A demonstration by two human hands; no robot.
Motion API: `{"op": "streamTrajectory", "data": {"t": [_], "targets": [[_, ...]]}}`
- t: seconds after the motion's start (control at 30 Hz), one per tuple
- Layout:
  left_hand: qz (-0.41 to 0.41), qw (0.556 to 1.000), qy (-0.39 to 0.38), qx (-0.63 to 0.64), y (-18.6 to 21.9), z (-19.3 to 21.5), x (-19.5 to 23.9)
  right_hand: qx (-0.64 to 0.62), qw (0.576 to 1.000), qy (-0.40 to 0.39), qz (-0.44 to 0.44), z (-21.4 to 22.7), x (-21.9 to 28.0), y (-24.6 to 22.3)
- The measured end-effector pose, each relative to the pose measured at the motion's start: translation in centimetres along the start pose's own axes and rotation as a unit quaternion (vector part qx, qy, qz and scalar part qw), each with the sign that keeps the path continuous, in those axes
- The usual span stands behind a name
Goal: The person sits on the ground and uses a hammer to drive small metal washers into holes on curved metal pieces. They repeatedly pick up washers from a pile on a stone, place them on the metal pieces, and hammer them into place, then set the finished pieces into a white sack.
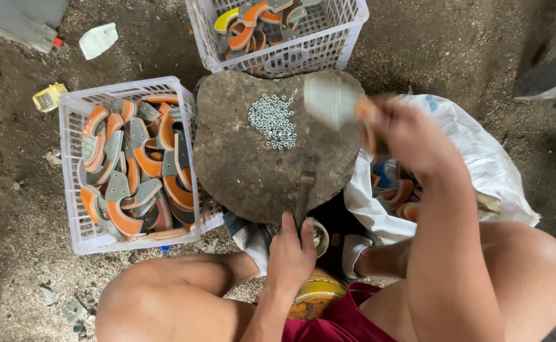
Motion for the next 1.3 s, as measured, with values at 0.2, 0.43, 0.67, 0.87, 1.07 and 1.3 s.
{"op": "streamTrajectory", "data": {"t": [0.2, 0.43, 0.67, 0.87, 1.07, 1.3], "targets": [[-0.026, 0.999, -0.005, -0.023, -0.5, -0.5, -0.1, -0.079, 0.986, 0.121, 0.080, 5.1, -4.2, -3.9], [-0.057, 0.998, 0.008, -0.034, -0.9, -0.8, -0.1, -0.013, 0.962, 0.087, -0.260, 3.6, -5.4, 21.1], [-0.056, 0.998, 0.000, -0.042, -0.9, -0.8, -0.2, 0.407, 0.910, -0.027, -0.073, -11.9, -5.3, 35.4], [-0.050, 0.998, 0.002, -0.049, -0.6, -0.4, -0.4, 0.518, 0.855, -0.017, 0.008, -13.6, -4.0, 34.9], [-0.045, 0.997, -0.008, -0.055, -0.8, -0.8, -0.3, 0.183, 0.976, 0.108, -0.052, -4.7, -5.2, 30.8], [-0.044, 0.998, 0.012, -0.040, -0.2, -0.6, -0.1, -0.345, 0.922, 0.077, -0.157, -2.7, -0.6, 20.6]]}}
Point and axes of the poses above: each hand's wrist, its own x-axis away from the middle knuckle, its own z-axis out of the back of the hand, y = z × x, the point moved 10 cm from there along -x, towards the middle knuckle, and after that the axes turned 14 degrees about x, right-handed, at the moved point
